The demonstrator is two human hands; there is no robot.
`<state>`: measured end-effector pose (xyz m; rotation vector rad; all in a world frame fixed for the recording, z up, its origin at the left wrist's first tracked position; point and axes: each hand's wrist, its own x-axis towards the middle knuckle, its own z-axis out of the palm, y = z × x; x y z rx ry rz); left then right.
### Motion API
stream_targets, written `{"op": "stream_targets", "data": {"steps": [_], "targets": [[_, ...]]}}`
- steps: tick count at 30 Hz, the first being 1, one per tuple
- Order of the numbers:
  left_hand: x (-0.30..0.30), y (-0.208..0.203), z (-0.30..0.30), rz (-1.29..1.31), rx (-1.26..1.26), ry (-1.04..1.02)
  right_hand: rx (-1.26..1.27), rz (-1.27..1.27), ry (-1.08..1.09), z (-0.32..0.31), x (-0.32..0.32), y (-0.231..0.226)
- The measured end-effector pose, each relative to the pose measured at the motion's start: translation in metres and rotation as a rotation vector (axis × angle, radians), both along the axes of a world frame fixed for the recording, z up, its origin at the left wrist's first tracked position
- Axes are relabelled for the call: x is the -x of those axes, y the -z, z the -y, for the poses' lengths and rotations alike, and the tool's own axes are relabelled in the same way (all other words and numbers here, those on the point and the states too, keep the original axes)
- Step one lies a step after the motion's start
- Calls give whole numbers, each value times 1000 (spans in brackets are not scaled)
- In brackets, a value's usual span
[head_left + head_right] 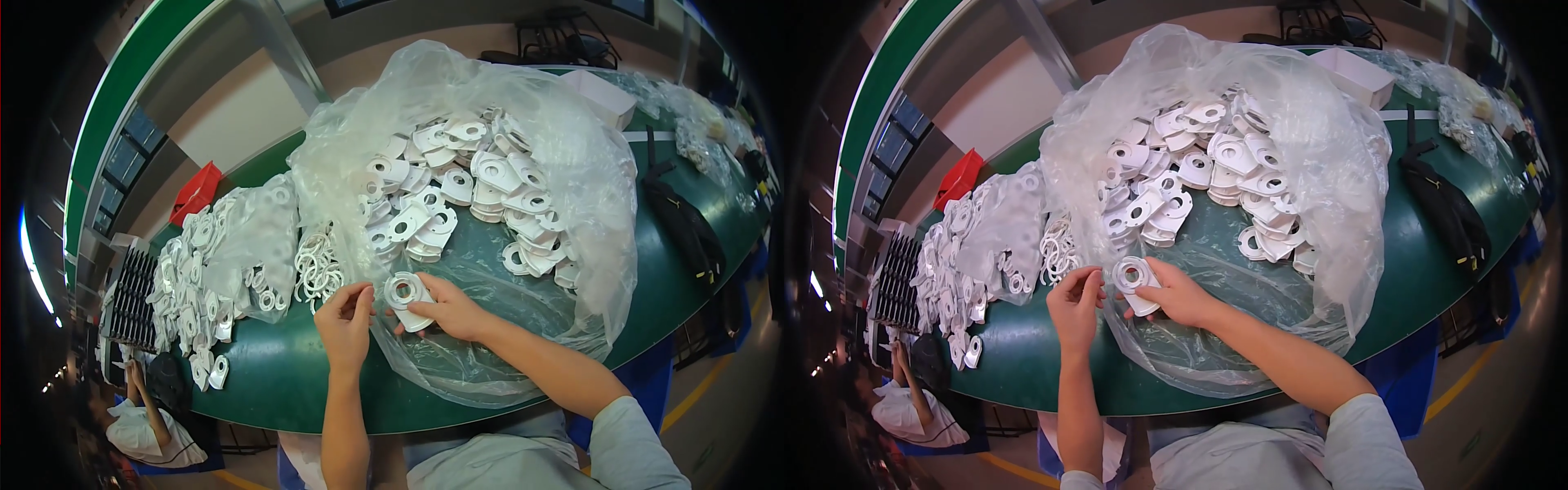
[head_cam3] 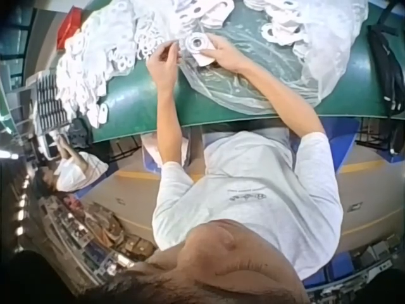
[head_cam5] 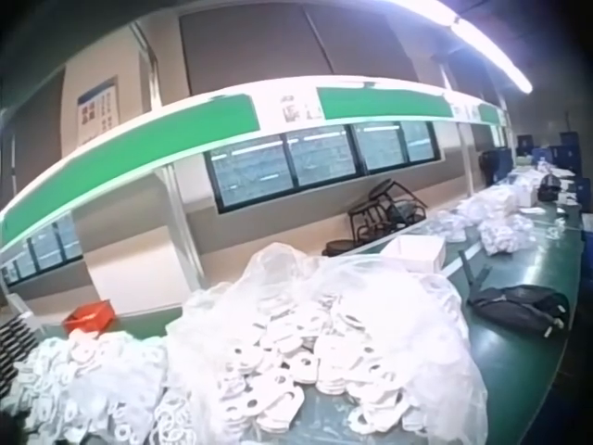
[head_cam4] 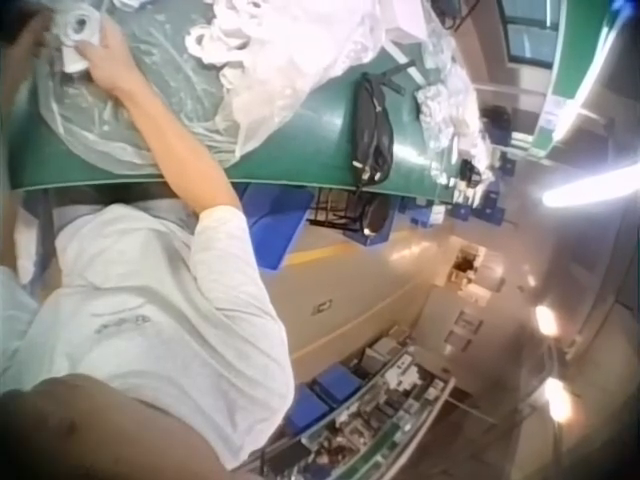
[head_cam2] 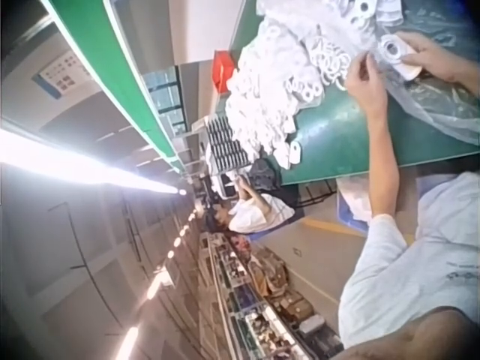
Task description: Sorting and inspecting white plastic components at a factory workbench.
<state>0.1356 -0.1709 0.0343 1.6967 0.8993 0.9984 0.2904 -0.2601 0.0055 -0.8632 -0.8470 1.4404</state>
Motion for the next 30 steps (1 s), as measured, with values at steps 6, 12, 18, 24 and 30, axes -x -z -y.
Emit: {"op": "stream_targets", "data": {"steps": [6,12,18,24,30], "targets": [[0,1,0,-3,21,29,19,-19,-7,0,-3,0],[-1,5,0,-31,-70,89,-36,81,22,-1,0,1],[-5,-3,7,-24,-229,162,-3,12,6,-2,-3,5],[-8,1,7,43,-147,134,-45,24,-24,-2,-1,6],[-10,3,9,7,-262,128,-3,77,63,-5,1,12]]}}
